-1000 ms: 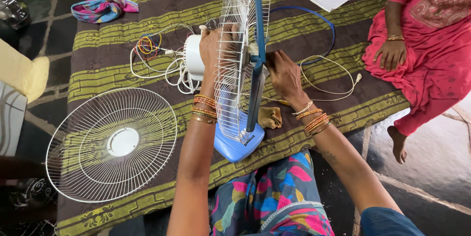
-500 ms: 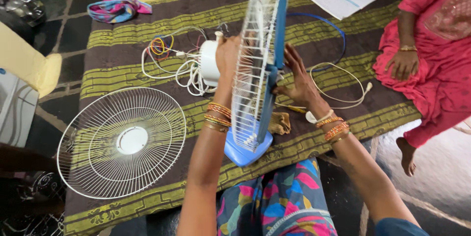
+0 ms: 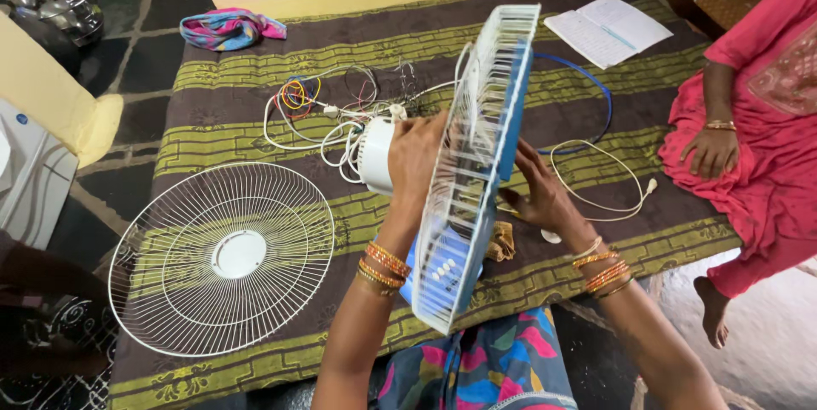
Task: The person disassembles the motor housing and blades of a table fan by hand and using a screwdriver, then reassembles the fan by attaching the blades and front grill.
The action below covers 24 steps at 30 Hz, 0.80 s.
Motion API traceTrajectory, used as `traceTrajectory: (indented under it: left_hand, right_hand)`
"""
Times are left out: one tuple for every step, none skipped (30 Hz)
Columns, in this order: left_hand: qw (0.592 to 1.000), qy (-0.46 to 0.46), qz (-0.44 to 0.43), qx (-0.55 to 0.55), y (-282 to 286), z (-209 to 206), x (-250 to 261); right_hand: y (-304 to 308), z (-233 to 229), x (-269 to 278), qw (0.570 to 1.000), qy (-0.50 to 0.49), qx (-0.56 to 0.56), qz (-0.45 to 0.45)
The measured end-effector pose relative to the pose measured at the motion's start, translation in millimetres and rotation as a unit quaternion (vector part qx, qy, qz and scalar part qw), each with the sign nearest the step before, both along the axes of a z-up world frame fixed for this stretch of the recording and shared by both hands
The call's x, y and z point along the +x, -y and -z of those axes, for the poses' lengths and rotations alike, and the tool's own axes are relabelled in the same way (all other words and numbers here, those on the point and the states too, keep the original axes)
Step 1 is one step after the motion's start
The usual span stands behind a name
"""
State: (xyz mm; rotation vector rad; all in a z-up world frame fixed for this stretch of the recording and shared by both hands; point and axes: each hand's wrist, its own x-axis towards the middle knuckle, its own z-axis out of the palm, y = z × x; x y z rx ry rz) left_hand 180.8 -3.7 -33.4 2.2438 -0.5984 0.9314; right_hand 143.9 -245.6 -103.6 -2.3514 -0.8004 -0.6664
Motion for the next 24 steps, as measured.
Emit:
traceTrajectory:
  left_hand:
    - [1.000,0.001,-0.002,-0.001,-2,-2,-3]
    - [1.000,0.014,0.006,-0.001,-4,-2,-7]
    - [1.000,0.028,0.014,-0.002,-4,-2,-9]
    - [1.000,0.025,0.013,-0.001,-4,-3,-10]
    - [0.999,0.039,0.012,-0.008,-4,-3,-11]
    - [0.999,0.052,0.010,-0.013,-4,-3,-11]
    - [0.999,0.049,0.009,-0.013,-4,-4,-11]
    - [0.999,0.048,0.007,-0.007,-3,-5,-10]
    - [0.999,0.048,0.005,0.000,-2,-6,-9]
    - [0.999,0.047,0.003,-0.001,-1,-8,-8]
    - [0.999,0.035,0.006,-0.006,1,-10,-8]
    - [1.000,0.023,0.009,-0.012,3,-11,-8]
    - [1.000,0.021,0.008,-0.012,5,-11,-7]
    - [1.000,0.023,-0.002,-0.005,7,-12,-6]
    - [1.000,0.024,-0.012,0.002,8,-12,-6]
    - [1.000,0.025,-0.012,0.002,9,-12,-5]
    - [1.000,0.025,-0.015,0.001,10,-11,-4]
    - [1.000,0.025,-0.016,0.001,10,-11,-4]
    - [1.000,0.026,-0.015,0.002,10,-10,-2]
    - [1.000,0.019,-0.015,0.007,10,-9,0]
    - [1.000,0.012,-0.014,0.011,10,-7,3]
    - [1.000,0.012,-0.012,0.012,10,-6,6]
    - [1.000,0.017,-0.013,0.009,10,-4,8]
    - [1.000,0.021,-0.015,0.006,10,-3,11]
  right_hand:
    - [-4,6,1,1.000,0.015,0.023,0.007]
    - [-6,13,-1,1.000,0.012,0.023,0.008]
    - [-9,21,-2,0.998,-0.020,0.050,0.040]
    - [-12,29,-2,0.993,-0.052,0.077,0.072]
    - [-14,36,-4,0.993,-0.054,0.077,0.072]
    - [-16,44,-7,0.989,-0.063,0.103,0.088]
    - [-16,52,-6,0.984,-0.072,0.129,0.104]
    - [-14,58,-3,0.983,-0.075,0.129,0.104]
    - [-11,65,0,0.985,-0.062,0.111,0.113]
    - [-7,71,5,0.987,-0.048,0.092,0.120]
    - [-3,76,8,0.988,-0.049,0.091,0.118]
    - [1,82,10,0.988,-0.061,0.062,0.131]
    - [4,86,10,0.986,-0.073,0.033,0.143]
    - [7,89,11,0.987,-0.073,0.032,0.142]
    - [10,91,11,0.991,-0.060,0.048,0.113]
    - [12,91,12,0.993,-0.046,0.064,0.085]
    - [13,91,12,0.993,-0.045,0.064,0.085]
    - [13,92,11,0.995,-0.025,0.062,0.072]
    - [14,93,10,0.996,-0.006,0.059,0.060]
    - [14,94,10,0.996,-0.005,0.060,0.062]
    - [13,95,12,0.992,-0.081,0.055,0.084]
    - [13,94,11,0.981,-0.157,0.049,0.105]
    - [11,92,9,0.981,-0.157,0.050,0.107]
    - [7,89,10,0.992,-0.094,0.052,0.061]
